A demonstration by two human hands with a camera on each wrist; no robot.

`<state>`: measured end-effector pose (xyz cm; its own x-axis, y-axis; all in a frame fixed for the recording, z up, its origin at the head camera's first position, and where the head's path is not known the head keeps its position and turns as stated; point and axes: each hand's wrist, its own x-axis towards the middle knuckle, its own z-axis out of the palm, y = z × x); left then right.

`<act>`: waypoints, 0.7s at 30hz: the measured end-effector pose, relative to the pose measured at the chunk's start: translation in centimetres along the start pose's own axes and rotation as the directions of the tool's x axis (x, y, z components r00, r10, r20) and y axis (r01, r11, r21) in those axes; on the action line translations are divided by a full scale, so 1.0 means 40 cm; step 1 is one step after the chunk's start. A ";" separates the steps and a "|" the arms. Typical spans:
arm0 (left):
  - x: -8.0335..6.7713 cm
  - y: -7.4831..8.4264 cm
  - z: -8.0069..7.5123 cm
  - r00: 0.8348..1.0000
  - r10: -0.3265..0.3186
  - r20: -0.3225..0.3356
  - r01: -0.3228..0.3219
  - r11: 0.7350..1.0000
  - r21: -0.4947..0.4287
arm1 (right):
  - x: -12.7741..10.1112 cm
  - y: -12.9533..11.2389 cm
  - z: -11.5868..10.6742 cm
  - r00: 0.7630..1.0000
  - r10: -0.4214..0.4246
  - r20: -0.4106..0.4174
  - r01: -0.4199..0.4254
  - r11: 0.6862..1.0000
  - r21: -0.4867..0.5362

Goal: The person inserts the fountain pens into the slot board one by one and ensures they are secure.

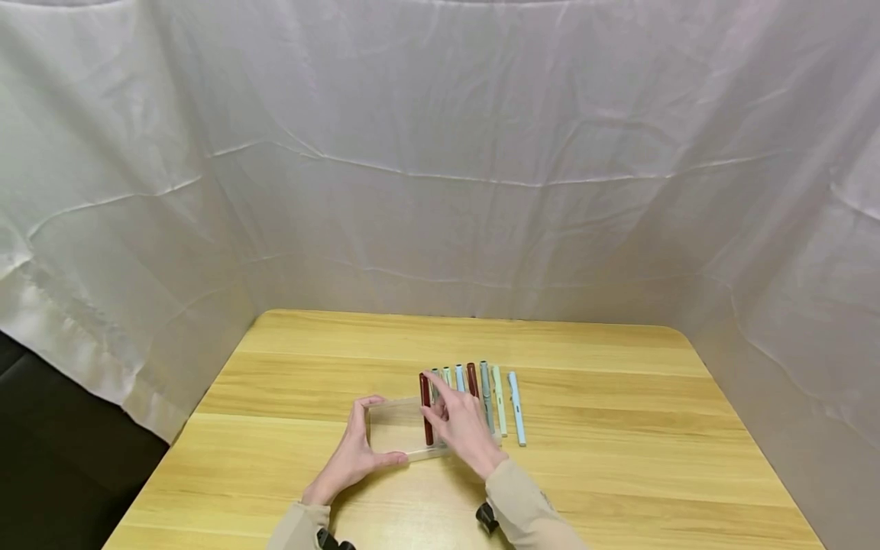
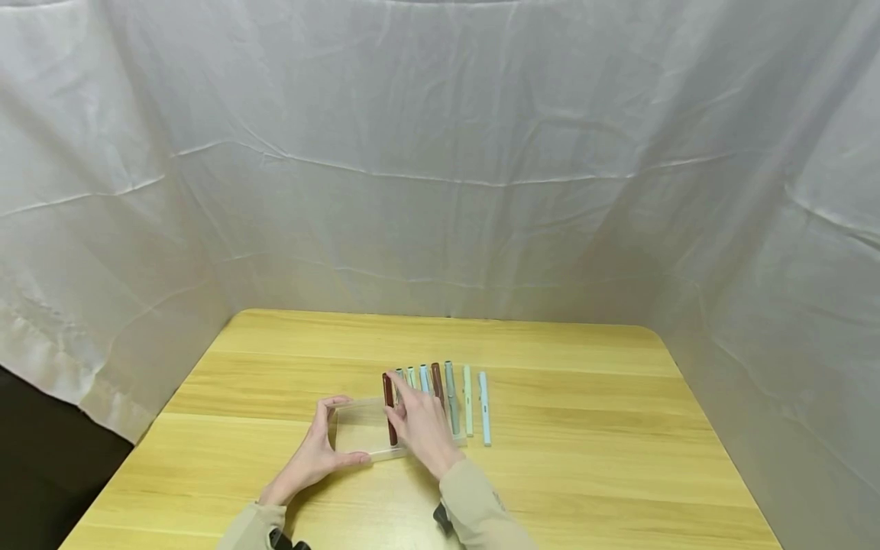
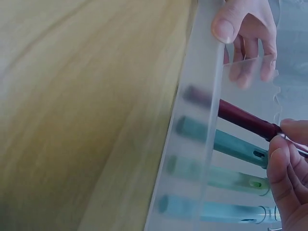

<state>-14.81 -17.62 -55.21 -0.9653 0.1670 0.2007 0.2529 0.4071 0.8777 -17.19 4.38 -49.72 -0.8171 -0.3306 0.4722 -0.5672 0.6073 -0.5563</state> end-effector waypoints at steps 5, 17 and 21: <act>-0.001 0.002 0.000 1.000 -0.005 0.001 0.005 1.000 -0.004 | 0.005 0.002 -0.004 0.997 0.051 0.052 -0.052 0.998 0.026; -0.002 -0.005 0.001 1.000 0.009 -0.006 -0.009 1.000 0.028 | 0.010 0.012 0.007 0.997 0.052 0.055 -0.052 0.999 0.001; -0.002 -0.005 0.001 1.000 0.020 -0.008 -0.020 0.999 0.035 | 0.010 0.011 0.006 0.997 0.055 0.060 -0.056 0.998 0.008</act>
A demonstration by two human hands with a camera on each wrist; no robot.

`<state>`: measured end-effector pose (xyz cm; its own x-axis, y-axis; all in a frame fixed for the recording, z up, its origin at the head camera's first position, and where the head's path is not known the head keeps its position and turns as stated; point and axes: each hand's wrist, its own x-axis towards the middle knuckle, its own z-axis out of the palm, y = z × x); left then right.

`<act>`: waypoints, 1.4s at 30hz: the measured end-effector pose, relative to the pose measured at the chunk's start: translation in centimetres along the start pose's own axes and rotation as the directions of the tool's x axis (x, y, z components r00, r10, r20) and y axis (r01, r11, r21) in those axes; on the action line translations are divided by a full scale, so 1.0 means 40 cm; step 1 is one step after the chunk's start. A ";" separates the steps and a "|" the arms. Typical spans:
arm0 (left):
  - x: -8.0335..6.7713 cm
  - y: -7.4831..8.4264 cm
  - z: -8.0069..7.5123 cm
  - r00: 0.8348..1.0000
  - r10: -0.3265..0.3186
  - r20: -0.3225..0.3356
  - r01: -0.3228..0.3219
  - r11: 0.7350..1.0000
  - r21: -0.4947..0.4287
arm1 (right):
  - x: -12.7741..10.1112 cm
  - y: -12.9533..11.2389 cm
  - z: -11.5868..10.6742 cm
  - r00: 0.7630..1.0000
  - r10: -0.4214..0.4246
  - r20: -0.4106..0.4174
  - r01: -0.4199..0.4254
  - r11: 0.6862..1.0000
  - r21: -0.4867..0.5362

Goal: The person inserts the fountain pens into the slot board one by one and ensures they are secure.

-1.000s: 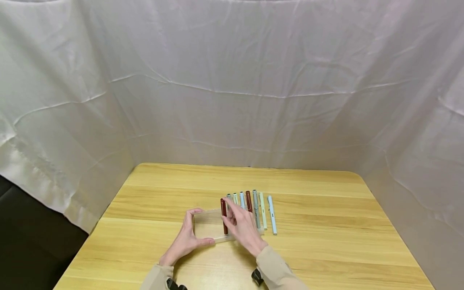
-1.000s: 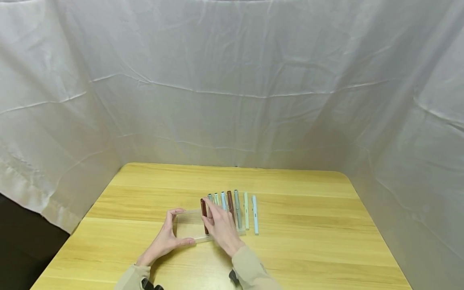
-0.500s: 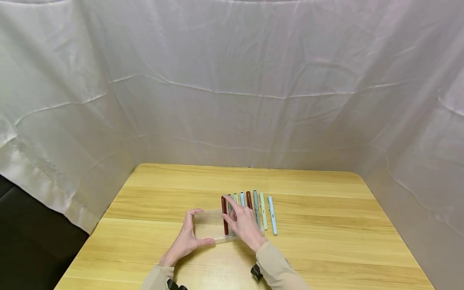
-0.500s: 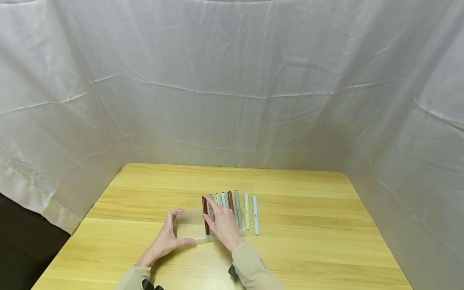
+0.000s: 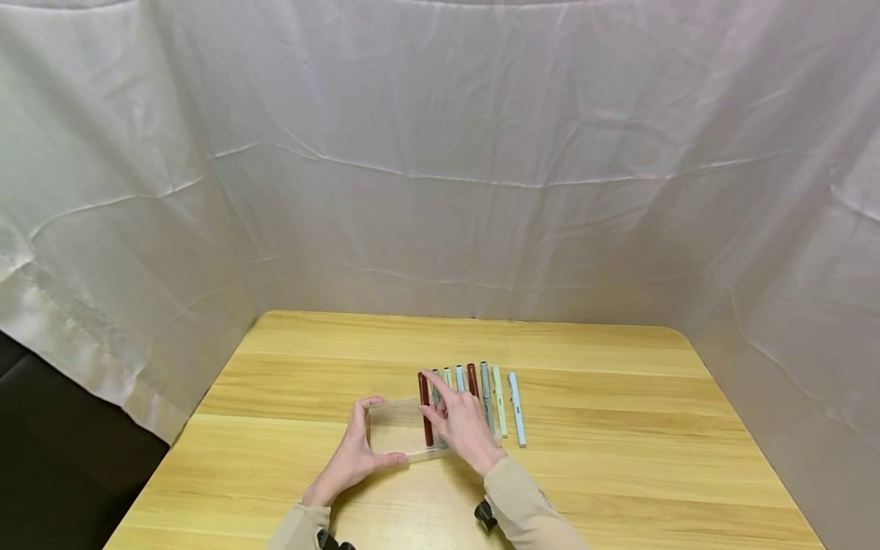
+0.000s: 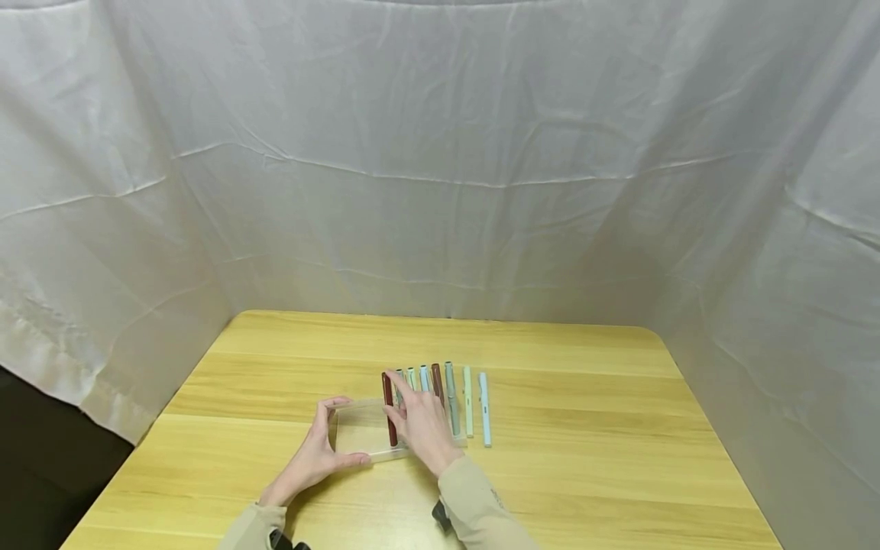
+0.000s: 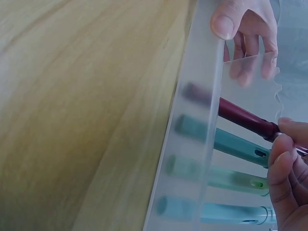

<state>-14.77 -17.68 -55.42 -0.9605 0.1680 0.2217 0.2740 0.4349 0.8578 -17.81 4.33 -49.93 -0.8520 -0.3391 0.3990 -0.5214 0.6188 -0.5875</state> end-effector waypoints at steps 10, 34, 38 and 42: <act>0.000 0.003 -0.001 0.999 -0.033 0.014 0.034 0.999 -0.029 | -0.001 -0.004 -0.003 1.000 0.003 0.011 -0.003 1.000 0.013; 0.003 -0.002 0.001 1.000 -0.024 0.013 0.024 0.999 -0.032 | -0.031 0.014 -0.001 0.999 -0.042 -0.022 0.045 0.987 0.153; 0.002 -0.003 0.001 1.000 -0.012 0.011 0.013 0.999 -0.033 | -0.046 0.020 -0.005 0.999 -0.020 -0.026 0.025 0.980 0.200; 0.003 -0.003 0.001 1.000 -0.013 0.012 0.013 0.999 -0.035 | -0.060 0.028 -0.014 1.000 0.004 -0.022 0.002 0.968 0.252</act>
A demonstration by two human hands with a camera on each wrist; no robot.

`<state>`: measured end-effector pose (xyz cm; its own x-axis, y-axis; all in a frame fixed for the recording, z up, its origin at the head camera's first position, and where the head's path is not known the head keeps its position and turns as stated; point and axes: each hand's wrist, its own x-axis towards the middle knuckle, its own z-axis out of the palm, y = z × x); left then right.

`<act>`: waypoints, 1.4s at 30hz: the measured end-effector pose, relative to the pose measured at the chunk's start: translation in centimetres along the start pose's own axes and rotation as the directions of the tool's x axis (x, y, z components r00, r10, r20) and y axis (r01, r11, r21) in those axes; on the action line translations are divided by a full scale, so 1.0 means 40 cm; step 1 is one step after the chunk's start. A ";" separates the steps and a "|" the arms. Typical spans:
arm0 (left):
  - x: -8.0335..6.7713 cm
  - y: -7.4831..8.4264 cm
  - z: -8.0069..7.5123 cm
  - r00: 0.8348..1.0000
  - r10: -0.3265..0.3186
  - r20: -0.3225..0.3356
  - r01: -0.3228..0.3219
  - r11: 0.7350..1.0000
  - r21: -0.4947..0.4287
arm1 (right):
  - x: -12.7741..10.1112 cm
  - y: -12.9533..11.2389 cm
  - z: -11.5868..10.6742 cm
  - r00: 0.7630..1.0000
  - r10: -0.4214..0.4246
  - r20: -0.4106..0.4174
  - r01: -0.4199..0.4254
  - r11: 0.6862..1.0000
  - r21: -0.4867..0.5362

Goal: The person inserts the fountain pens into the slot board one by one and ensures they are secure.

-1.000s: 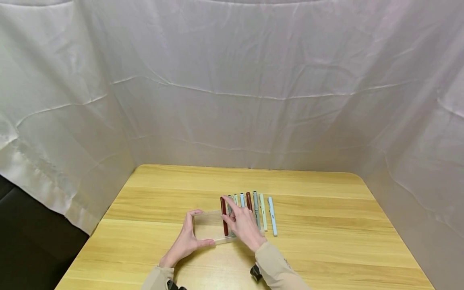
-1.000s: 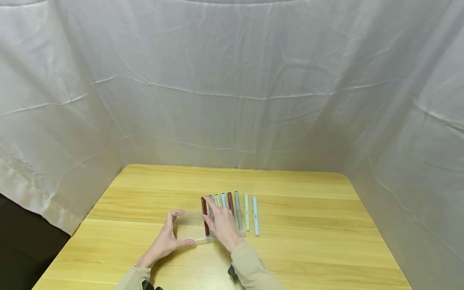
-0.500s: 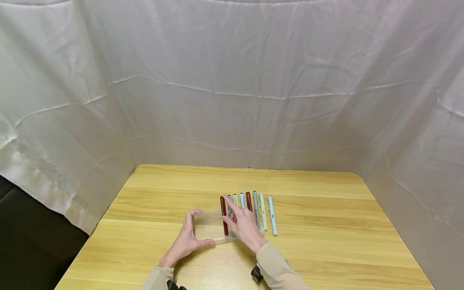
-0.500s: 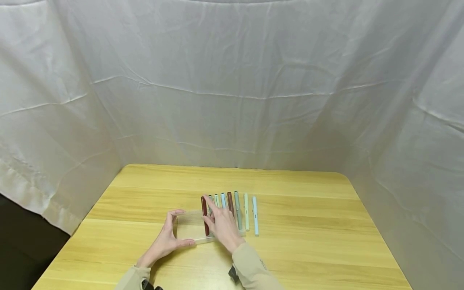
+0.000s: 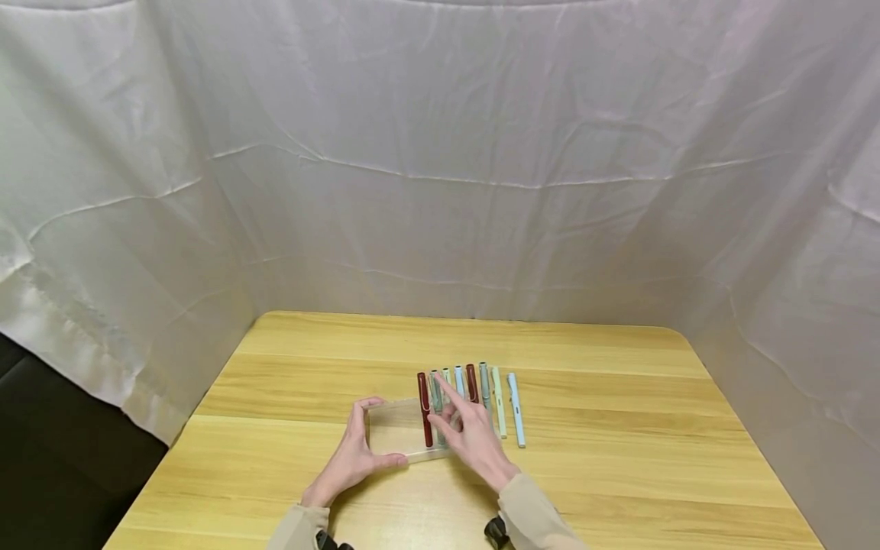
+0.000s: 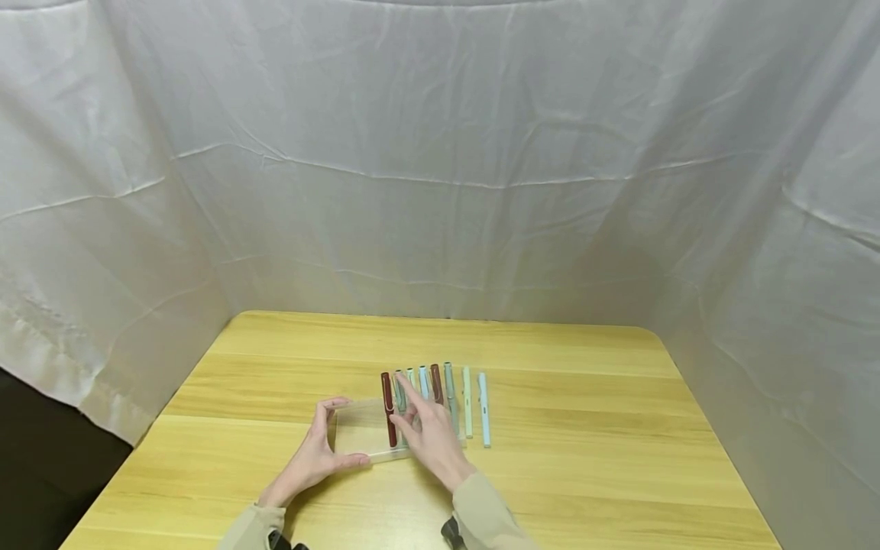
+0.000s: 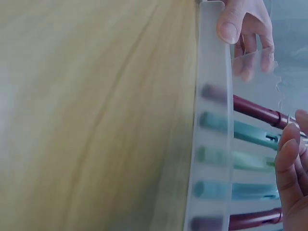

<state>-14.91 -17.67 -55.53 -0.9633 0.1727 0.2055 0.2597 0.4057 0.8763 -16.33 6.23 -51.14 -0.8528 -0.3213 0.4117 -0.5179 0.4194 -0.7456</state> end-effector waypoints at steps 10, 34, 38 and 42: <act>0.001 0.000 0.001 1.000 -0.010 -0.003 0.010 1.000 -0.010 | -0.026 0.018 -0.041 0.997 0.043 -0.064 -0.036 0.993 0.110; 0.000 0.000 0.003 1.000 -0.016 -0.001 0.016 0.999 -0.037 | -0.071 0.095 -0.149 0.907 0.367 -0.206 -0.290 0.900 0.324; -0.001 -0.002 0.004 1.000 -0.013 -0.003 0.013 0.999 -0.035 | -0.075 0.111 -0.165 0.887 0.423 -0.187 -0.339 0.870 0.359; 0.000 -0.003 0.003 1.000 -0.006 -0.009 0.006 1.000 -0.027 | -0.077 0.128 -0.179 0.870 0.464 -0.169 -0.384 0.850 0.361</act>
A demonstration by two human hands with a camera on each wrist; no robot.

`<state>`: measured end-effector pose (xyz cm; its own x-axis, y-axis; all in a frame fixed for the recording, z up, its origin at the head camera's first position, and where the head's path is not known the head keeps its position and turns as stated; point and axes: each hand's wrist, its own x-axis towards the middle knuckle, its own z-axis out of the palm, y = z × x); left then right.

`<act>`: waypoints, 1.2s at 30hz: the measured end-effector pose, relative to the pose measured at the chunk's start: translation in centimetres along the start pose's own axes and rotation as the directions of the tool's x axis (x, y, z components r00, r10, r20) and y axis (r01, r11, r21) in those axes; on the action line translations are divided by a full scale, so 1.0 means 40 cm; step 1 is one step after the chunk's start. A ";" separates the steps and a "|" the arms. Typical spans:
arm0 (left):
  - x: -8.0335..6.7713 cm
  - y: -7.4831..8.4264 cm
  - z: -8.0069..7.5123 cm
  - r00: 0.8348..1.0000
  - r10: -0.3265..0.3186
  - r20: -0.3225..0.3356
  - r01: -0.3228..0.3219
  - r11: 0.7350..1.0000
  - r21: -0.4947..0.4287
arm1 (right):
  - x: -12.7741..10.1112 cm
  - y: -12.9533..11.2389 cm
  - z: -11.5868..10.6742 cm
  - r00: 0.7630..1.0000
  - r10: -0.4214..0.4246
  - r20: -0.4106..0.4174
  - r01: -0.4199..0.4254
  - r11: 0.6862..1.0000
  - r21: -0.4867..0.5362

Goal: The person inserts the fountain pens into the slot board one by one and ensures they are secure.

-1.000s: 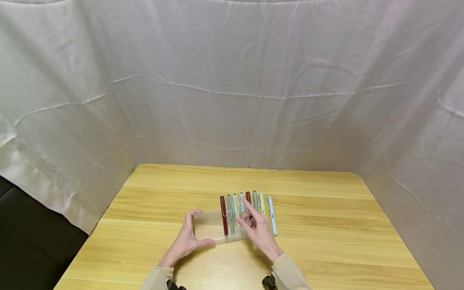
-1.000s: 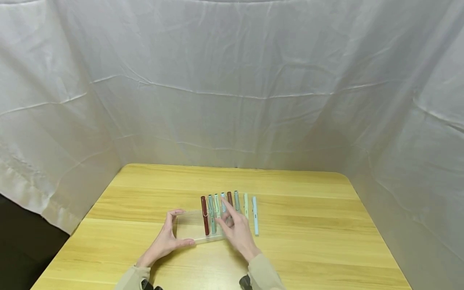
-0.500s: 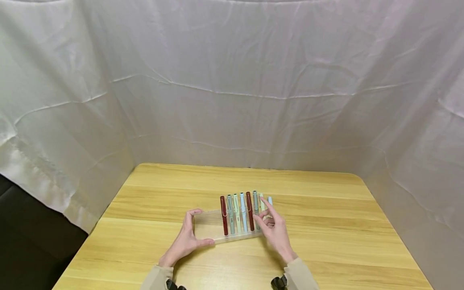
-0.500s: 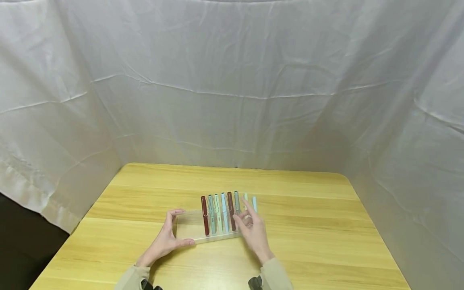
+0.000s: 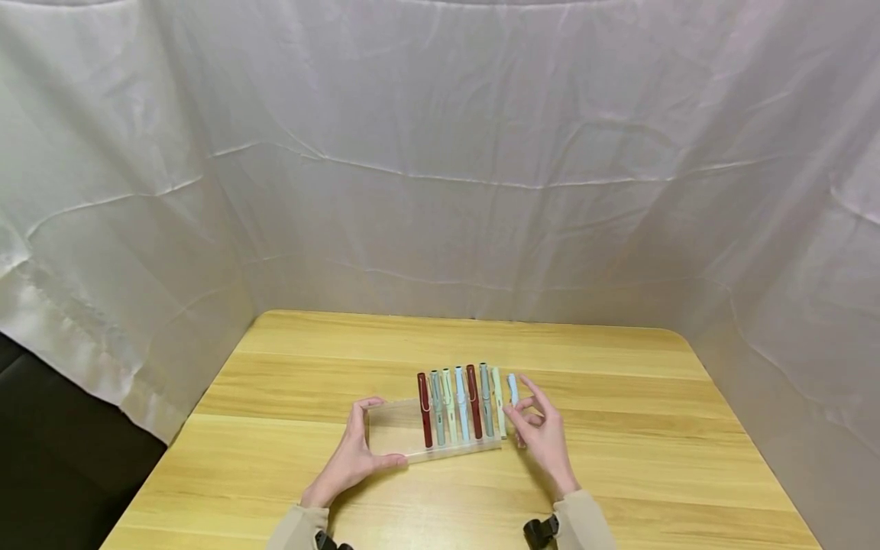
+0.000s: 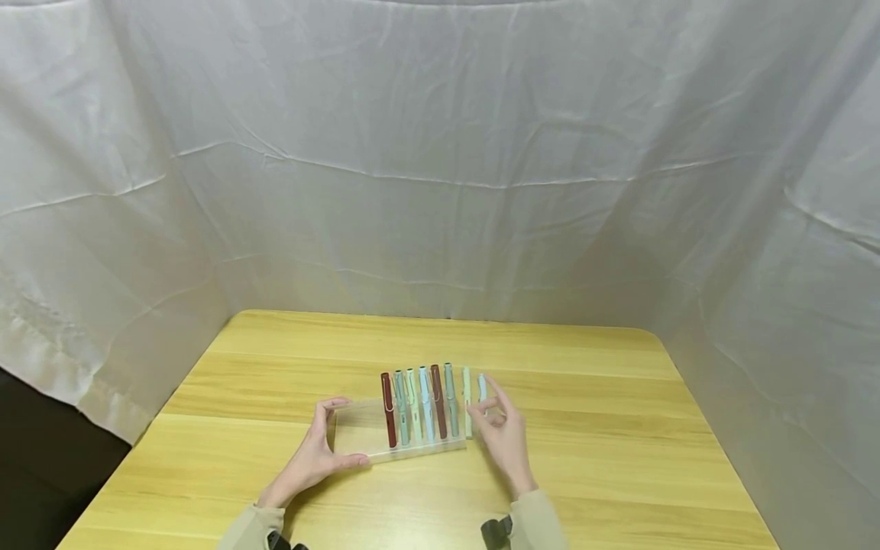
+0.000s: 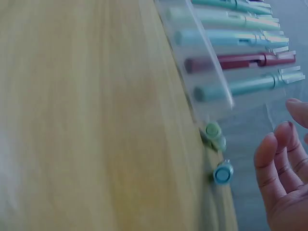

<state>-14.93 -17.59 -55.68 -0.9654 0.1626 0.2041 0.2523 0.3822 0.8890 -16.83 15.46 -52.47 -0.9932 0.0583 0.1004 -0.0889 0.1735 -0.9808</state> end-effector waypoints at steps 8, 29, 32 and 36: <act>0.000 0.002 -0.001 1.000 -0.005 0.003 0.005 1.000 -0.009 | 0.028 0.030 -0.027 0.999 0.050 -0.002 -0.050 0.998 -0.034; 0.002 0.005 -0.003 1.000 -0.004 0.007 0.004 1.000 -0.006 | 0.059 0.074 -0.043 0.997 0.071 0.029 -0.065 0.980 -0.190; 0.001 0.006 -0.002 1.000 -0.013 0.007 0.013 1.000 -0.005 | 0.057 0.074 -0.045 0.996 0.078 0.040 -0.070 0.980 -0.185; 0.001 0.007 -0.002 1.000 -0.015 0.006 0.015 1.000 0.000 | 0.052 0.071 -0.056 0.991 0.105 0.088 -0.089 0.982 -0.168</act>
<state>-14.91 -17.56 -55.39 -0.9686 0.1624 0.1880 0.2376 0.3844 0.8921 -18.97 18.25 -54.66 -0.9998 -0.0105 -0.0181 0.0136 0.3305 -0.9437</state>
